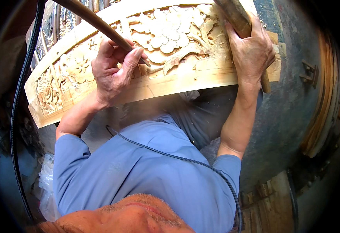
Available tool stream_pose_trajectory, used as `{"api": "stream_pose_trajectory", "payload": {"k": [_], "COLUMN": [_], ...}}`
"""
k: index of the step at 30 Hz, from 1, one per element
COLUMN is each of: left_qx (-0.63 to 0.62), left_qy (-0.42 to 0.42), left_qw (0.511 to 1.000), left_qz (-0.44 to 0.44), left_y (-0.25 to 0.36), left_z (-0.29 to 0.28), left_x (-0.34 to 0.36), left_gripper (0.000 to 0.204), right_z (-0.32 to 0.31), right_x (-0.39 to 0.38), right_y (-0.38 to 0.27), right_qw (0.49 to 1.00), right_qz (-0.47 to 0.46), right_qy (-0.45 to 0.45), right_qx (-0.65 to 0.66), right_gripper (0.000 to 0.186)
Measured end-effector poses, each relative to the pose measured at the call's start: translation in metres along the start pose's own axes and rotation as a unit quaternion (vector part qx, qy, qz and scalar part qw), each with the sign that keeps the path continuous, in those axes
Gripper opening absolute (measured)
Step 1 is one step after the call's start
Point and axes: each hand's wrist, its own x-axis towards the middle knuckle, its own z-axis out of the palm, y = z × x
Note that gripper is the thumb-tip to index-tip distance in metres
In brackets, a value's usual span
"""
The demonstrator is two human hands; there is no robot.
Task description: The person carves intricate floral patterns into a wooden panel using a chisel and a wooden mallet. They frequently pick up and switch between various chisels from a tool rack on the table and tap the tools with the mallet to remove wood chips.
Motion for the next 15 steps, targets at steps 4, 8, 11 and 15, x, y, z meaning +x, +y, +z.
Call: {"api": "stream_pose_trajectory", "payload": {"k": [4,8,11,15], "left_qx": [-0.008,-0.039,-0.036,-0.043], "left_qy": [-0.002,0.008,0.015,0.012], "left_qw": [1.0,0.999,0.998,0.998], "left_qz": [0.007,-0.018,-0.048,-0.051], "left_y": [-0.002,-0.002,0.001,0.004], "left_z": [0.001,0.002,0.003,0.006], "left_x": [0.0,0.0,0.0,-0.001], "left_gripper": [0.024,0.023,0.022,0.021], "right_z": [0.0,0.003,-0.002,-0.008], "right_x": [-0.001,-0.002,0.002,0.0], "right_y": [0.001,0.002,-0.002,0.002], "right_qw": [1.0,1.0,1.0,0.999], "right_qz": [-0.013,-0.025,-0.007,-0.002], "right_qy": [0.007,0.019,0.011,-0.006], "right_qx": [-0.005,0.003,0.009,0.034], "right_gripper": [0.053,0.052,0.05,0.052]}}
